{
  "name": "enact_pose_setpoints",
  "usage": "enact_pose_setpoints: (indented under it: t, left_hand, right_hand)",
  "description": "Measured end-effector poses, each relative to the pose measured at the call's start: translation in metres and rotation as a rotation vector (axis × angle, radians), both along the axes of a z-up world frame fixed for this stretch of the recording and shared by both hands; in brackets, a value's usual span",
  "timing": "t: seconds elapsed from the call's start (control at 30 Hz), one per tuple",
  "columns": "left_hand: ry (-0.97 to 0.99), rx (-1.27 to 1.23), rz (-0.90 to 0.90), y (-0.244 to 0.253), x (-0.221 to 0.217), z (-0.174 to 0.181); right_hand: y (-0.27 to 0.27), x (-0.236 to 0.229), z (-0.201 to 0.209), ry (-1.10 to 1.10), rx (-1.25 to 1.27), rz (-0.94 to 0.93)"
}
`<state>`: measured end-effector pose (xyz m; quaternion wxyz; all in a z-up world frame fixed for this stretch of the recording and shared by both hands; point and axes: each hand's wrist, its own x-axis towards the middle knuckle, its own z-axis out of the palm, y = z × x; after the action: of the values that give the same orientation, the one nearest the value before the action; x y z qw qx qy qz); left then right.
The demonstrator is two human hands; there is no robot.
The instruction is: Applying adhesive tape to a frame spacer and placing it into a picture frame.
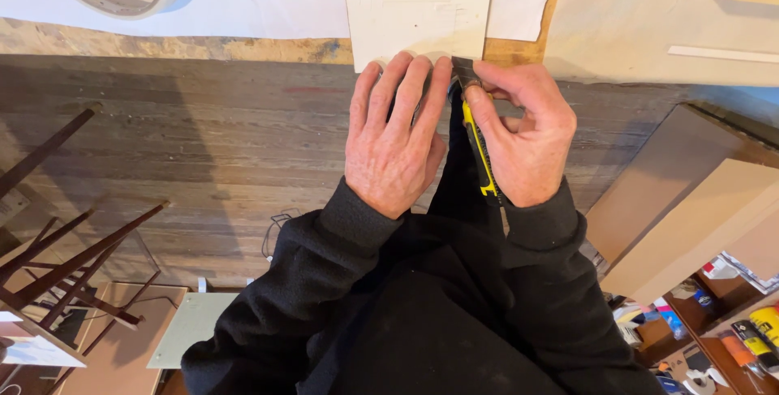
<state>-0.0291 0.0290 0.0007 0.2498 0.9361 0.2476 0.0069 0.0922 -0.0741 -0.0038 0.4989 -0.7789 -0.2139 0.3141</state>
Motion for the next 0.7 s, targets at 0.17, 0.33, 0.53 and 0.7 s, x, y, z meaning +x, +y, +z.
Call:
enact_pose_setpoints:
  t: [0.17, 0.33, 0.53, 0.7]
  left_hand:
    - [0.029, 0.001, -0.014, -0.001, -0.001, -0.003]
    - [0.0, 0.002, 0.007, 0.002, 0.001, 0.0]
    - [-0.054, -0.042, 0.03, 0.005, 0.001, 0.001]
    - [-0.137, -0.143, 0.056, 0.01, -0.001, 0.0]
  right_hand:
    - [-0.001, -0.002, -0.003, 0.039, 0.016, -0.023]
    - [0.003, -0.005, 0.003, 0.033, -0.025, -0.05]
    - [0.001, -0.005, 0.003, -0.066, -0.031, -0.01]
    - [-0.001, -0.004, 0.001, -0.096, -0.038, 0.024]
